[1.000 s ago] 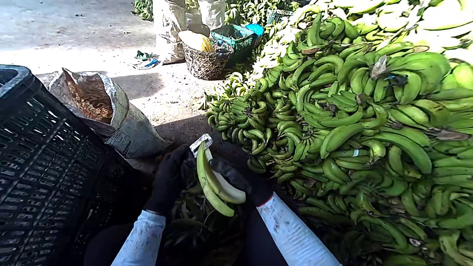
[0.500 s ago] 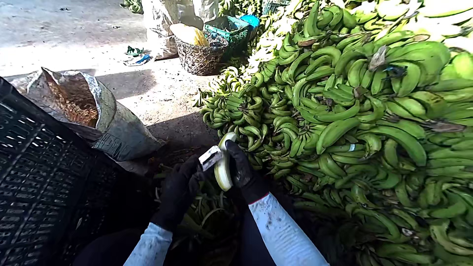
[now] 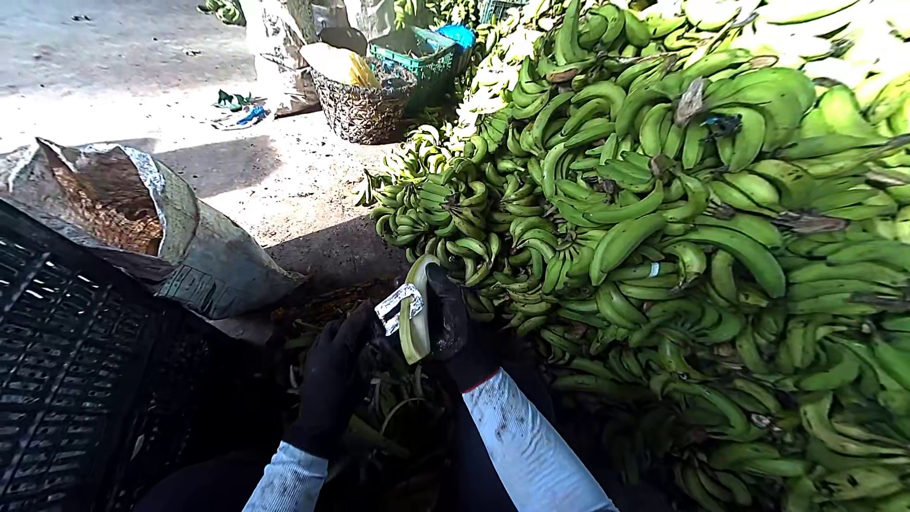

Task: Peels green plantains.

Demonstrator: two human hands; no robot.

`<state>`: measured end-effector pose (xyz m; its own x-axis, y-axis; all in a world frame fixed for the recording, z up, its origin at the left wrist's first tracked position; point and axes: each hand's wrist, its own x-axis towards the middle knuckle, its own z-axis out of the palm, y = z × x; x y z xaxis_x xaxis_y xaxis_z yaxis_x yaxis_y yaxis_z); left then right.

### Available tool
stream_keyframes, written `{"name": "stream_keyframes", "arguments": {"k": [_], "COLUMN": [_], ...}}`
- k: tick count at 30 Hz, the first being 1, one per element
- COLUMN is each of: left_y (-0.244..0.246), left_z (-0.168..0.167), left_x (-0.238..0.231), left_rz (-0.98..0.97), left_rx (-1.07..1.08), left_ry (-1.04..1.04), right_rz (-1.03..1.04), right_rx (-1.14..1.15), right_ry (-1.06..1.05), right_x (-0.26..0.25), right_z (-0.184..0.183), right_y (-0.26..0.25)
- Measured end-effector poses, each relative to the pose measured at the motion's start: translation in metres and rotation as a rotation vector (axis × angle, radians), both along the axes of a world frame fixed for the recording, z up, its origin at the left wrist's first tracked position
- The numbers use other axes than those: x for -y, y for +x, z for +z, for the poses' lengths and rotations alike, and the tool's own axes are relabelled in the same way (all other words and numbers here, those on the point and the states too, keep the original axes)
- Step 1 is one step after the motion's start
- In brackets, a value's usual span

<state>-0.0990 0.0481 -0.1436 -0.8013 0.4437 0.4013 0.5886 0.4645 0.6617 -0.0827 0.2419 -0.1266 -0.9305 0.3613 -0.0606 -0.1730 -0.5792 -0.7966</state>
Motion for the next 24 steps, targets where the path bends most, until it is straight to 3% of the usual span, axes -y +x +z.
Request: {"name": "stream_keyframes", "arguments": {"k": [4, 8, 12, 15, 18, 22, 24], "left_y": [0.006, -0.010, -0.033, -0.029, -0.012, 0.013, 0.019], "left_z": [-0.002, -0.002, -0.003, -0.003, -0.010, -0.015, -0.014], "left_x": [0.002, 0.005, 0.021, 0.024, 0.018, 0.005, 0.002], "left_rz": [0.050, 0.093, 0.189, 0.121, -0.043, -0.112, -0.115], "left_rx": [-0.091, 0.082, 0.401, 0.479, 0.199, -0.214, -0.327], "left_ry": [-0.160, -0.090, -0.024, 0.033, -0.049, -0.117, -0.152], "right_rz": [-0.006, 0.285, 0.592, 0.422, 0.089, 0.072, 0.049], "right_rx": [0.214, 0.217, 0.217, 0.343, 0.253, 0.156, 0.166], "right_ry": [0.228, 0.536, 0.395, 0.143, 0.040, -0.246, -0.246], "right_x": [-0.002, 0.009, 0.020, 0.013, -0.002, -0.024, -0.027], "right_z": [-0.010, 0.003, 0.008, 0.002, -0.010, -0.023, -0.019], "right_y": [-0.002, 0.015, 0.020, 0.014, 0.008, 0.004, 0.007]}}
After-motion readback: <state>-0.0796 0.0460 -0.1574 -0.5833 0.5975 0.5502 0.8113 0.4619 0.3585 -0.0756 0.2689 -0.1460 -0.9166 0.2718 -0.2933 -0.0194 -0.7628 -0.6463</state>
